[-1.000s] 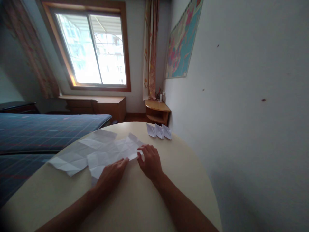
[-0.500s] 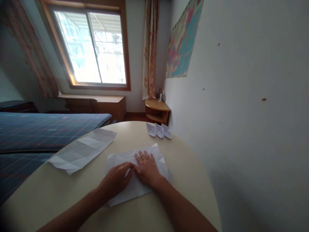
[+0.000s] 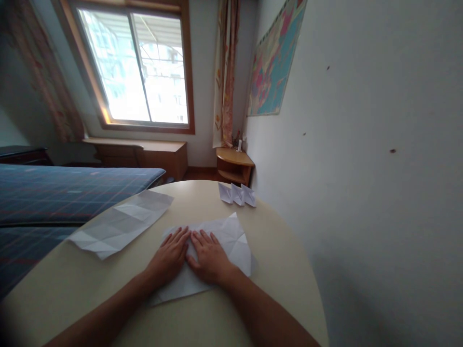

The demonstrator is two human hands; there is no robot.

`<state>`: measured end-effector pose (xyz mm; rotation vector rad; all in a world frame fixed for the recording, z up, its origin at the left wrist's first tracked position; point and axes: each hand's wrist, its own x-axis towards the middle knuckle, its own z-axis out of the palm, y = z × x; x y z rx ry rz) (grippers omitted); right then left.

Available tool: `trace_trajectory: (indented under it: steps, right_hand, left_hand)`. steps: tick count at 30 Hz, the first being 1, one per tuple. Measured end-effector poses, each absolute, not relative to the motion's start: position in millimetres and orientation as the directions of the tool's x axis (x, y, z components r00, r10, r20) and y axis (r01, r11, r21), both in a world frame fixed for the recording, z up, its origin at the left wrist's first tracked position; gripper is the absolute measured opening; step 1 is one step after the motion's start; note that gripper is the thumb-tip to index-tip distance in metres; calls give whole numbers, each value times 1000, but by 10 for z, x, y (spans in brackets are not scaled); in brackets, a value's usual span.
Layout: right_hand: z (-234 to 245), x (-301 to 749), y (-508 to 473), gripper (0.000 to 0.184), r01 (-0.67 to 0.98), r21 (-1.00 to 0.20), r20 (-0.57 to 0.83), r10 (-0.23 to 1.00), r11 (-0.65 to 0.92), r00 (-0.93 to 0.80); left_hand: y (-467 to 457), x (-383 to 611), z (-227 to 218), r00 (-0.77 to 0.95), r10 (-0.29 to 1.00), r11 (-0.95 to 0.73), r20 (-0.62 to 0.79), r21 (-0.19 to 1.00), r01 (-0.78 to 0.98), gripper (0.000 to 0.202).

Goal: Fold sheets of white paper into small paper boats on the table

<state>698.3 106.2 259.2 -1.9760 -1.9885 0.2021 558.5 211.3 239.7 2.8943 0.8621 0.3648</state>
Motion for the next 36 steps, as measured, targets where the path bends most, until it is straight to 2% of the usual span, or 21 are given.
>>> trace_trajectory:
  steps: [4, 9, 14, 17, 19, 21, 23, 25, 29, 33, 36]
  right_hand:
    - [2589, 7226, 1089, 68, 948, -302, 78, 989, -100, 129]
    - [2569, 7563, 1082, 70, 918, -264, 54, 945, -297, 322]
    - [2580, 7715, 1075, 74, 873, -242, 57, 892, -423, 448]
    - [2638, 7631, 1067, 68, 893, -211, 139, 892, -399, 431]
    - [2673, 7452, 1057, 61, 939, -194, 228, 918, -285, 326]
    - [2681, 7203, 1045, 59, 961, -227, 277, 935, -159, 221]
    - [2658, 6966, 1037, 59, 962, -272, 284, 952, -31, 111]
    - [2617, 6832, 1039, 59, 953, -303, 227, 972, 12, 60]
    - [2552, 6986, 1069, 66, 944, -312, 111, 982, -112, 153]
    - [2533, 7383, 1084, 72, 916, -273, 71, 943, -294, 324]
    - [2522, 7567, 1082, 73, 889, -251, 60, 911, -382, 408]
  left_hand:
    - [2090, 5599, 2450, 790, 592, -805, 159, 140, 576, 50]
    - [2049, 5596, 2526, 766, 630, -776, 129, 91, 624, 52]
    - [2053, 5584, 2527, 746, 652, -758, 135, 79, 648, 54]
    - [2067, 5592, 2510, 744, 653, -757, 143, 83, 648, 53]
    - [2081, 5601, 2506, 736, 661, -750, 148, 86, 656, 52]
    - [2102, 5603, 2509, 725, 671, -740, 155, 85, 667, 51]
    - [2134, 5594, 2518, 729, 666, -744, 157, 73, 664, 50]
    - [2178, 5575, 2525, 736, 659, -750, 155, 58, 659, 49]
    - [2285, 5533, 2518, 704, 695, -715, 143, 41, 698, 50]
    - [2345, 5517, 2507, 677, 724, -684, 132, 15, 729, 54]
    - [2311, 5524, 2531, 643, 743, -652, 187, -15, 758, 56]
